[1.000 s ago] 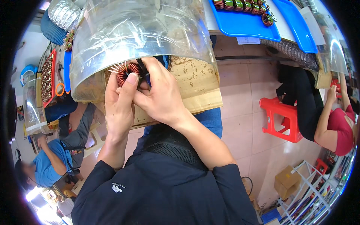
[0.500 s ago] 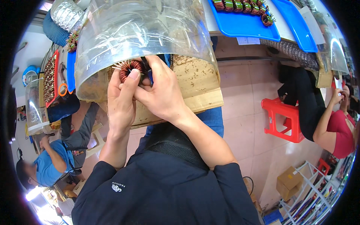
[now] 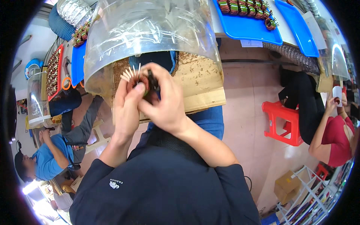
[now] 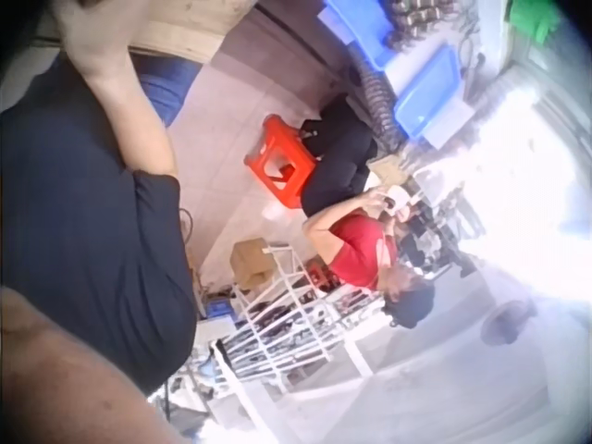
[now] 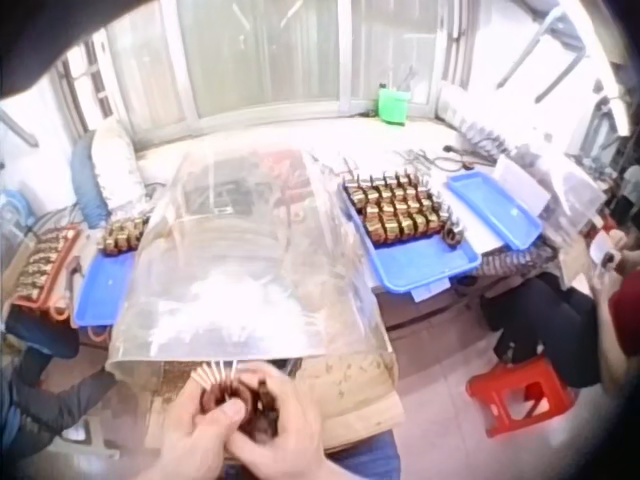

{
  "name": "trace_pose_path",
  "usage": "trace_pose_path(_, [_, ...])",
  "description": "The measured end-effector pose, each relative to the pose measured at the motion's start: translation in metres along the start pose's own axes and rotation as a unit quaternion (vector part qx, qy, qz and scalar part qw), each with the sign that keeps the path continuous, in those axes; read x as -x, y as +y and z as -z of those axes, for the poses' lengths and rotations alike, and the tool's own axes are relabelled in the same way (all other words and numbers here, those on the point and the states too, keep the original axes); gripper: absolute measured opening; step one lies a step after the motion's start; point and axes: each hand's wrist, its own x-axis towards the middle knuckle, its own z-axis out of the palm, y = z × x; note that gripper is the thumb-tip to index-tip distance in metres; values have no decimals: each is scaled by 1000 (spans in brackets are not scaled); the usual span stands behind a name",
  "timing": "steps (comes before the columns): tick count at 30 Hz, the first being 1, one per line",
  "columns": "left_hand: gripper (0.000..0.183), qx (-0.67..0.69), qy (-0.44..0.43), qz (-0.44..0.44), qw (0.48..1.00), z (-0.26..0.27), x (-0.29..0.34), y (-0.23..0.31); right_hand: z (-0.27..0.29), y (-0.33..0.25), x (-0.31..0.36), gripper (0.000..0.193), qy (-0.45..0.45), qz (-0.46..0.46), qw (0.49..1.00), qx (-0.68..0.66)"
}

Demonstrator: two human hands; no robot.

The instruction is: Using pliers to trim wires and adjust components on a copper toroidal coil.

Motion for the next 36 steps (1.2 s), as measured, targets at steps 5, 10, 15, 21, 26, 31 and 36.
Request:
trace_pose_path(5, [31, 105, -59, 80, 990, 18, 40, -17, 26, -21, 25, 68, -126, 39, 984, 121])
trace_pose_path(10, [29, 110, -170, 110, 973, 45, 45, -18, 70, -32, 36, 27, -167, -172, 970, 35])
trace_pose_path(15, [24, 44, -207, 105, 972, 44, 56, -11, 76, -40, 39, 23, -249, -107, 958, 97])
trace_pose_path(21, [20, -39, -200, 115, 972, 42, 65, -7, 74, -46, 48, 25, -271, -63, 949, 149])
trace_pose_path(26, [19, -123, -152, 141, 970, 40, 75, -7, 79, -50, 55, 27, -243, -25, 946, 211])
trace_pose_path(31, [20, -49, -215, 127, 967, 48, 79, -9, 81, -43, 50, 20, -295, -87, 945, 107])
trace_pose_path(36, [27, 57, -237, 191, 951, 55, 68, -23, 75, -33, 51, 19, -273, -83, 952, 109])
